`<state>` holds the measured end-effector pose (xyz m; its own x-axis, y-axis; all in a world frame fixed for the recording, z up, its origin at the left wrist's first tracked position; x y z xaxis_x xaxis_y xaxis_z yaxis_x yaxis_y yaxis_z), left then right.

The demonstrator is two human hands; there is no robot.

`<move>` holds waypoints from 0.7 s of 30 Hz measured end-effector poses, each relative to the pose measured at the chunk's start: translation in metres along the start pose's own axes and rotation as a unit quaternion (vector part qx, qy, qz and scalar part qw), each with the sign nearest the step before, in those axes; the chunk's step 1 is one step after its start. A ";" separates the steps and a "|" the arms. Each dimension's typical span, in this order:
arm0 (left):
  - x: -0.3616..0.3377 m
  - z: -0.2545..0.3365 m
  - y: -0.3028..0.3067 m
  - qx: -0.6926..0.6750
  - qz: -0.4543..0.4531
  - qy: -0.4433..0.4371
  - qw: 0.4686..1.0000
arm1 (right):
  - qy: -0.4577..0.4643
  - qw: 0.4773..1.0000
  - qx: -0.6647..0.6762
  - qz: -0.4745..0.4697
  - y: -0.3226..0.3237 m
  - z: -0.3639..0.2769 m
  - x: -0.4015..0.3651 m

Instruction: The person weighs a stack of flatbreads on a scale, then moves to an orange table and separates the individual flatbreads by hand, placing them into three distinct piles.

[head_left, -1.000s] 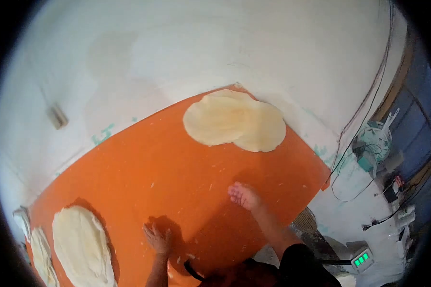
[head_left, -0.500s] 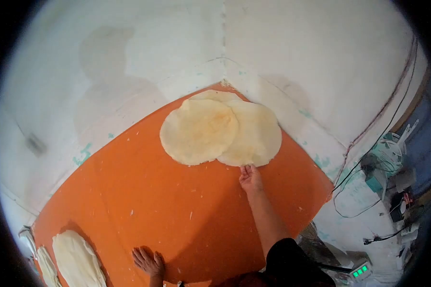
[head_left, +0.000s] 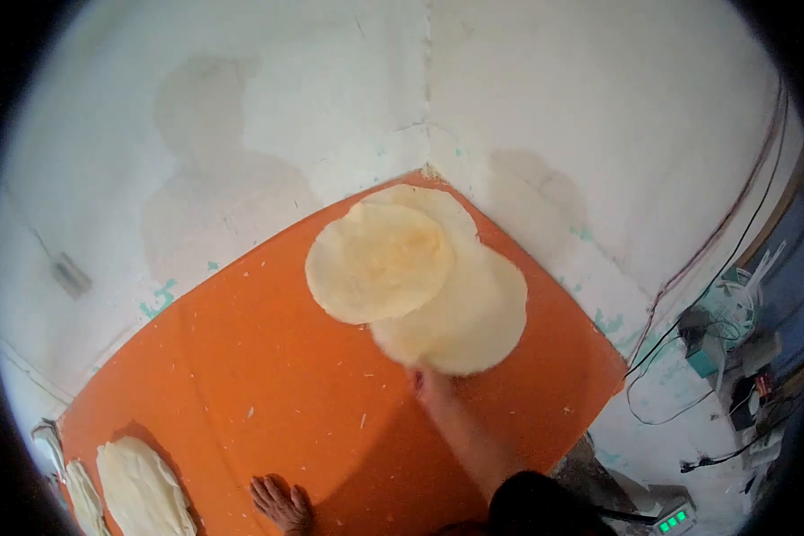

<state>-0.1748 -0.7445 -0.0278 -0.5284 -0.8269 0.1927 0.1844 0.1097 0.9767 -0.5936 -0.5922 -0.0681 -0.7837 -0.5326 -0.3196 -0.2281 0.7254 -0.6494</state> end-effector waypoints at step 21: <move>0.009 0.039 0.008 0.026 0.024 -0.051 0.998 | 0.379 0.445 -0.810 -0.048 -0.111 -0.085 -0.006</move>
<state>-0.2107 -0.7295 -0.0142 -0.6023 -0.7595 0.2458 0.1694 0.1793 0.9691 -0.6125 -0.6327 0.0650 -0.5554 -0.7401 0.3793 0.0836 0.4041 0.9109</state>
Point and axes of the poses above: each hand's wrist, its own x-axis towards the middle knuckle, its own y-axis out of the back of the hand, z = x × y, the point moved 6 cm from there along x, towards the middle knuckle, and after that the axes turned 4 degrees about -z, right-handed, at the moved point
